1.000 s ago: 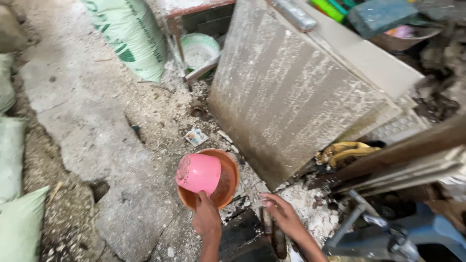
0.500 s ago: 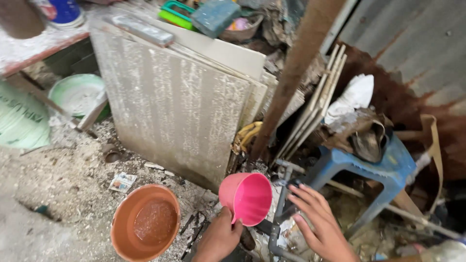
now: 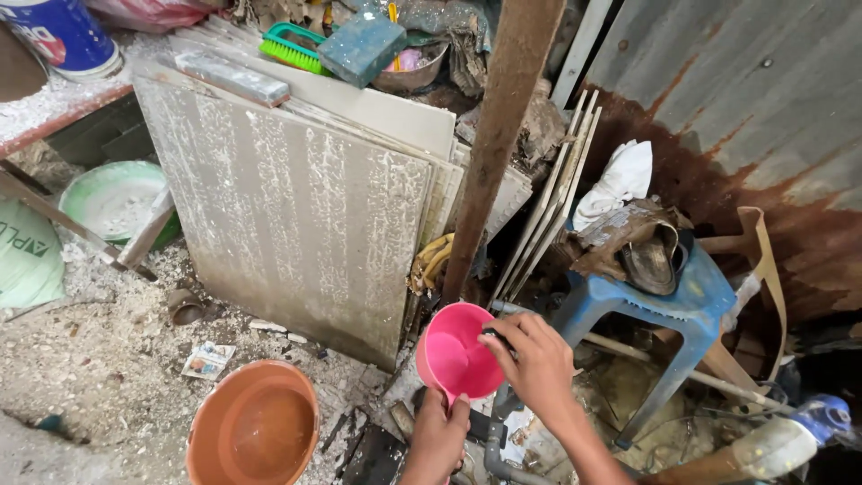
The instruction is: Applying a liquid coating to architectural mouldings using a brush and subsequently fetching water to a basin.
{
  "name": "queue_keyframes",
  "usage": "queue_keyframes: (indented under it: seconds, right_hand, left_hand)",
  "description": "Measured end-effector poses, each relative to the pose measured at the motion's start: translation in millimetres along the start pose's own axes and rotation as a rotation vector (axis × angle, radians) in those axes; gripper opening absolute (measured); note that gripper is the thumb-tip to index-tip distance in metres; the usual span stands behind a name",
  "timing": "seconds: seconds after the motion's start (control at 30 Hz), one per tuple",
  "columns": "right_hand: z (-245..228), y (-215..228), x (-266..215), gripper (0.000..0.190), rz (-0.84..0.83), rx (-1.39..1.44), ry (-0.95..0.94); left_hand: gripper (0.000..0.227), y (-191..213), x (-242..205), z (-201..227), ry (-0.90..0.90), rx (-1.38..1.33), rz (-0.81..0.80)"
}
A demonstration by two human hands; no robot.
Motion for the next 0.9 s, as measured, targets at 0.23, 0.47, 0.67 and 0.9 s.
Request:
queue_keyframes:
  seconds: [0.23,0.47,0.67,0.9]
  right_hand:
    - [-2.4,-1.4,-4.0,0.020,0.043,-0.055,0.018]
    - [-3.7,-2.7,-9.6,0.020,0.069,-0.114,0.061]
    - [-4.8,-2.6,-11.1,0.018,0.089,-0.130,0.072]
    - [-9.6,-3.9,-10.6,0.016,0.105,-0.151,0.079]
  left_hand:
    - [0.025,6.7,13.5,-10.6,-0.404,0.205,0.043]
    - [0.026,6.7,-1.5,10.0,-0.290,0.207,0.093]
    - [0.025,6.4,6.3,2.2,-0.259,0.051,0.070]
    - [0.020,13.7,-10.6,26.3,-0.009,-0.113,0.031]
Point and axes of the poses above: each hand's wrist, its own x-axis towards the middle knuckle, its own y-axis out of the back of the hand, z = x × y, the point moved 2 cm from there along x, towards the middle knuckle, and after that the axes turned 13 degrees about -x, right-handed, at the moved point
